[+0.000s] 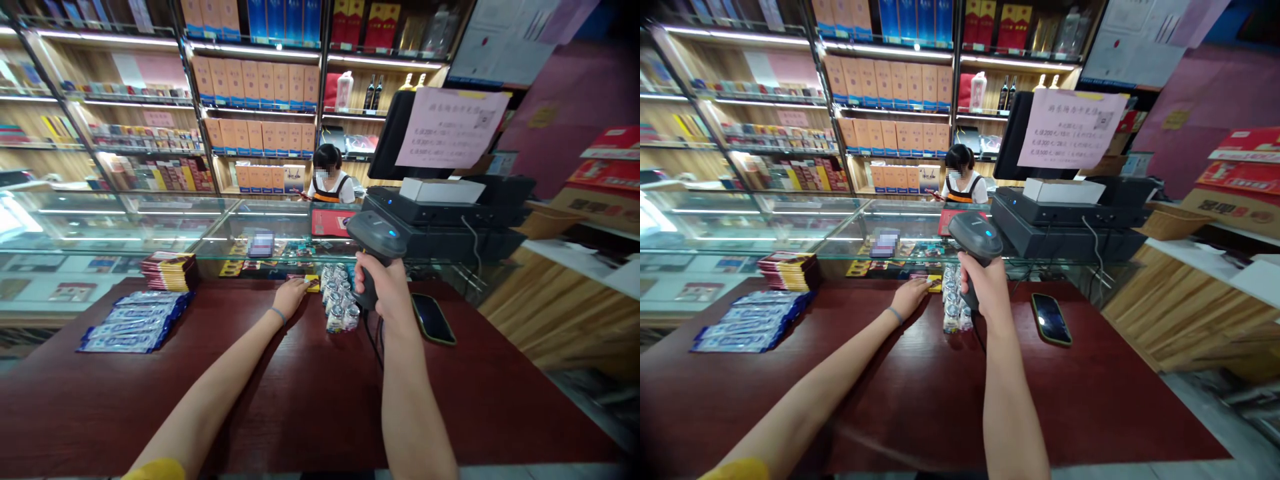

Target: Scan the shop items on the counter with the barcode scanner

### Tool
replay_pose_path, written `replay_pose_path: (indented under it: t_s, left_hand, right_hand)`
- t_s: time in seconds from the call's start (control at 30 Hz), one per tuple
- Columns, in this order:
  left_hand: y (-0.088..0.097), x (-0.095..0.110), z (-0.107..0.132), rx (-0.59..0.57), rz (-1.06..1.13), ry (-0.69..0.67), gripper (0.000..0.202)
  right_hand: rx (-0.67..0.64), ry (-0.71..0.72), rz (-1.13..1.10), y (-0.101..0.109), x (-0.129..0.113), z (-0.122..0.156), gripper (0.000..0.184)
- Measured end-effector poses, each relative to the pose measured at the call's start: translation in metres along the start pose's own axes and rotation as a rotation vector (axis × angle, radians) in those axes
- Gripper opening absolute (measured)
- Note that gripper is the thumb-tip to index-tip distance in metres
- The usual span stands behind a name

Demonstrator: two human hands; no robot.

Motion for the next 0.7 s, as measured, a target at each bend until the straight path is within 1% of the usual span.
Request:
replay_pose_path:
  t_s: [0.07, 0.13, 0.2, 0.33, 0.43, 0.5, 0.6, 0.7]
  left_hand:
    - [0.008, -0.001, 0.004, 0.043, 0.056, -0.049, 0.036]
    - [0.025, -0.002, 0.01, 0.106, 0.074, -0.096, 0.035]
    - [0.048, -0.005, 0.018, 0.185, 0.04, -0.119, 0.034]
    - [0.107, -0.018, 0.037, 0.333, -0.087, -0.106, 0.033]
    - [0.153, -0.037, 0.056, 0.422, -0.185, -0.066, 0.033]
    - [0.181, -0.053, 0.07, 0.462, -0.258, -0.02, 0.032]
    - [0.219, -0.077, 0.09, 0.472, -0.352, 0.077, 0.035]
    - [0.251, -0.097, 0.108, 0.453, -0.417, 0.177, 0.04]
  right_hand:
    - [0.0, 0.004, 0.0, -0.005, -0.002, 0.002, 0.029]
    - [-0.001, 0.01, -0.001, -0.012, -0.002, 0.005, 0.028]
    - [-0.01, 0.013, 0.011, -0.021, -0.001, 0.007, 0.03]
    - [-0.042, 0.029, 0.063, -0.042, 0.008, 0.013, 0.035]
    - [-0.086, 0.075, 0.111, -0.061, 0.014, 0.018, 0.038]
    - [-0.124, 0.094, 0.151, -0.075, 0.019, 0.024, 0.039]
    - [-0.179, 0.115, 0.202, -0.097, 0.028, 0.033, 0.039]
    - [-0.204, 0.117, 0.199, -0.119, 0.042, 0.043, 0.036]
Point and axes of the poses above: each hand's wrist, its own z-axis away from the middle knuckle, its own y-axis out of the back of the hand, x = y × z, the point moved 3 cm from there along -z, towards the middle knuckle, and after that the axes turned 9 degrees about z, right-handed, at the moved point
